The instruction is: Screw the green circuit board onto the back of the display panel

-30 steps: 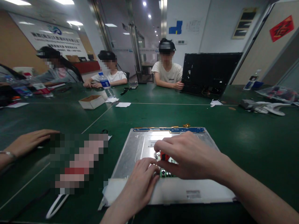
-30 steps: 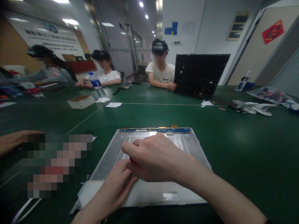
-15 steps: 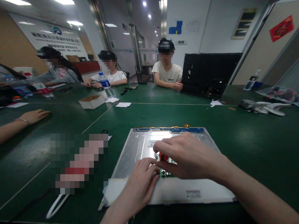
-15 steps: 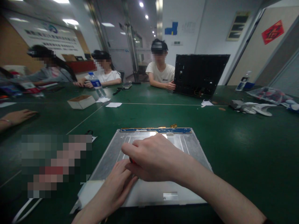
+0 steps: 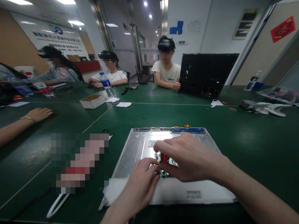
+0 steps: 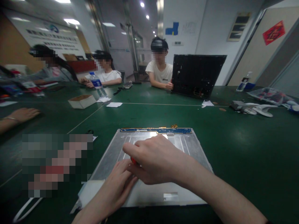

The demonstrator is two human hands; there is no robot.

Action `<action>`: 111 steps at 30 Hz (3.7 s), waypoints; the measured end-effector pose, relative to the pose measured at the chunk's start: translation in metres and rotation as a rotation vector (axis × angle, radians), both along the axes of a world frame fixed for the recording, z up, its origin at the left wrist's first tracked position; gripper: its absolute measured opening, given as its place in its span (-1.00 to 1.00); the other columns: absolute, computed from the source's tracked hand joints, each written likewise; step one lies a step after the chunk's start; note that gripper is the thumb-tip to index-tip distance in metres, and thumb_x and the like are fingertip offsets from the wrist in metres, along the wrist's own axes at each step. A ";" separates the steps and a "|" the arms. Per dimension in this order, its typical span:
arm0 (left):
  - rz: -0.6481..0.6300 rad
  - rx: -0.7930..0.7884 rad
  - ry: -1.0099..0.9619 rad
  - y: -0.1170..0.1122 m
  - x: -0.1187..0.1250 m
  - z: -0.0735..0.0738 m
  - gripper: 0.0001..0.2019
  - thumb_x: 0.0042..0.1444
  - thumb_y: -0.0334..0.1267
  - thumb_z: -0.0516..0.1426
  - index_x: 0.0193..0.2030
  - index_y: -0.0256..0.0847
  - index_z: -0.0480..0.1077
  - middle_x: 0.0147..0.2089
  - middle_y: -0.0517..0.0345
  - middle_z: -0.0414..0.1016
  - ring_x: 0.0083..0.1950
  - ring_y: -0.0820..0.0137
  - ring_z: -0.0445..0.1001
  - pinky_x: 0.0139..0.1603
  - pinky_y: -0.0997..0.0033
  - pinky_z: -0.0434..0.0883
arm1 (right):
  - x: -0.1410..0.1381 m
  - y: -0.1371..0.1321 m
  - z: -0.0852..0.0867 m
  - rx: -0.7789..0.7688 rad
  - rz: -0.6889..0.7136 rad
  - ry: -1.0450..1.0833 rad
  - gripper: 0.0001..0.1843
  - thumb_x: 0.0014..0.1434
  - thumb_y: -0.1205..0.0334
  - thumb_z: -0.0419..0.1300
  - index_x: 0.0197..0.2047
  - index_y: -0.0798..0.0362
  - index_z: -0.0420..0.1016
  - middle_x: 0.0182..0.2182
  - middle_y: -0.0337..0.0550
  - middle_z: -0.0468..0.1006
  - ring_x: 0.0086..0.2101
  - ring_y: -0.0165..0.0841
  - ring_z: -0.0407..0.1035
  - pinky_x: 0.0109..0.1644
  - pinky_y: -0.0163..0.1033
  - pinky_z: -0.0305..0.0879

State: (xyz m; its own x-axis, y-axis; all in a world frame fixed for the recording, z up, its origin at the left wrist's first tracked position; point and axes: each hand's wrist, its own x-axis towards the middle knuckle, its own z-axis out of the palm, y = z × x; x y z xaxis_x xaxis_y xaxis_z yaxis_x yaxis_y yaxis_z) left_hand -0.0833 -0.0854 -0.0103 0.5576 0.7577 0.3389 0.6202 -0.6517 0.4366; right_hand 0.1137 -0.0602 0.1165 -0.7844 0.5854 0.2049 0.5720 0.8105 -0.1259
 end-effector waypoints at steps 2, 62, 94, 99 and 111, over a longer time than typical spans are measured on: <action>0.001 -0.019 0.004 -0.001 0.000 0.002 -0.81 0.18 -0.42 -0.01 -0.11 -0.16 0.34 -0.06 0.00 0.39 -0.02 0.20 0.35 -0.04 0.15 0.37 | 0.001 0.000 0.000 -0.005 -0.005 -0.003 -0.88 0.23 0.18 0.05 -0.20 0.04 0.25 -0.41 -0.24 0.52 -0.49 -0.44 0.26 -0.49 -0.29 -0.16; 0.036 0.001 0.013 -0.004 0.002 0.011 -0.84 0.12 -0.44 0.02 -0.19 -0.18 0.33 -0.07 -0.01 0.38 -0.03 0.19 0.35 -0.05 0.14 0.38 | 0.000 -0.002 0.004 -0.010 0.008 0.035 -0.86 0.24 0.20 0.05 -0.16 0.06 0.29 -0.39 -0.21 0.52 -0.46 -0.43 0.29 -0.46 -0.29 -0.10; 0.046 0.016 0.004 -0.003 0.002 0.010 -0.86 0.12 -0.42 0.03 -0.21 -0.17 0.34 -0.11 0.03 0.38 -0.07 0.20 0.36 -0.09 0.17 0.38 | -0.001 -0.001 -0.001 0.033 0.028 0.022 -0.88 0.24 0.19 0.05 -0.20 0.06 0.27 -0.43 -0.24 0.50 -0.49 -0.46 0.25 -0.48 -0.28 -0.15; 0.035 0.019 0.018 -0.003 0.001 0.007 -0.83 0.14 -0.43 0.03 -0.15 -0.16 0.33 -0.07 0.02 0.35 -0.05 0.20 0.33 -0.09 0.17 0.37 | -0.002 0.000 -0.001 0.036 0.034 0.013 -0.87 0.25 0.16 0.06 -0.21 0.05 0.26 -0.42 -0.23 0.50 -0.48 -0.45 0.27 -0.47 -0.28 -0.16; 0.028 0.023 -0.002 -0.001 0.001 -0.001 -0.83 0.13 -0.44 0.03 -0.17 -0.16 0.33 -0.02 0.00 0.37 0.01 0.20 0.33 -0.04 0.18 0.37 | 0.000 -0.001 -0.001 0.005 0.047 0.034 -0.91 0.20 0.25 0.04 -0.20 0.05 0.26 -0.38 -0.24 0.49 -0.48 -0.45 0.23 -0.48 -0.28 -0.16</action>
